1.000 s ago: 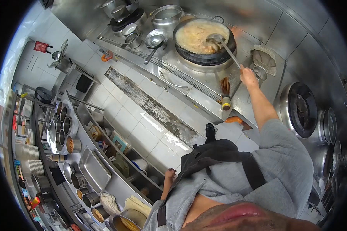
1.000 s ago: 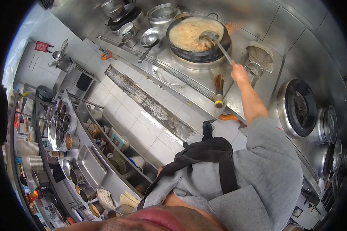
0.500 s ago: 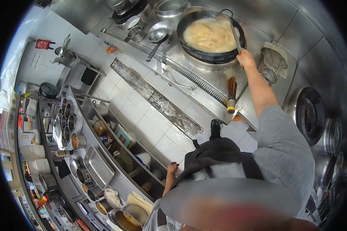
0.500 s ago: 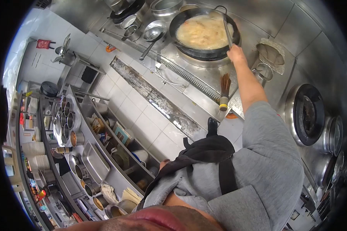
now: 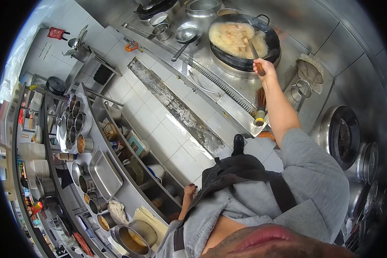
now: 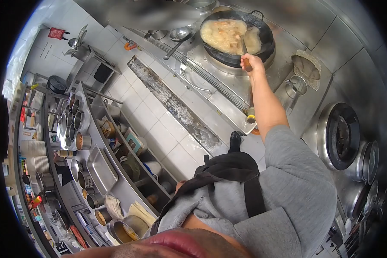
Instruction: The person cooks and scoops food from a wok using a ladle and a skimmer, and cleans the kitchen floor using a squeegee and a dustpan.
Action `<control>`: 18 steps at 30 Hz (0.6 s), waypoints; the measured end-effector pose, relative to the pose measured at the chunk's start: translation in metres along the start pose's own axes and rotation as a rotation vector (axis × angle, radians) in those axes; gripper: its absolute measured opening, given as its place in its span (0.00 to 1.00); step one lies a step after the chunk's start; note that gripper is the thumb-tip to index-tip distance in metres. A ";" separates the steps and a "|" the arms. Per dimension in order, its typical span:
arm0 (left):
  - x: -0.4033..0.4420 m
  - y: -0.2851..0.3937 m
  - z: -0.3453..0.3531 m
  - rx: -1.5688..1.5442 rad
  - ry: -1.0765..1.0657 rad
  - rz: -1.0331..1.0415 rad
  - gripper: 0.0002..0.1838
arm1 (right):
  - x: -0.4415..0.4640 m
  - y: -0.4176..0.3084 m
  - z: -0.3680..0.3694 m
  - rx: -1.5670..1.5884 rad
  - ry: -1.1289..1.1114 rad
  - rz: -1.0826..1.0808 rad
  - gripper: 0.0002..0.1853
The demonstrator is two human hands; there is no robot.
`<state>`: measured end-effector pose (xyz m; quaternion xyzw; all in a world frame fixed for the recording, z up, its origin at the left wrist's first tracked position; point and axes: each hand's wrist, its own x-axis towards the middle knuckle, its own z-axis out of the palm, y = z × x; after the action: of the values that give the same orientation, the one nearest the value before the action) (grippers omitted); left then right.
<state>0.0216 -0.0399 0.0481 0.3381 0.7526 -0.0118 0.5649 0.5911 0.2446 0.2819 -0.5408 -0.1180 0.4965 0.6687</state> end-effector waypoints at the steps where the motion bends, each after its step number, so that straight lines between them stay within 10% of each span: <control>1: 0.004 -0.002 -0.001 0.009 0.007 0.048 0.20 | -0.006 -0.003 -0.002 0.030 -0.001 0.006 0.04; 18: 0.027 0.003 -0.019 0.162 0.037 0.148 0.22 | -0.056 -0.043 0.001 -0.296 -0.082 -0.128 0.05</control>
<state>0.0034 -0.0168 0.0325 0.4376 0.7323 -0.0246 0.5212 0.5867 0.2037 0.3394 -0.6041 -0.2511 0.4519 0.6065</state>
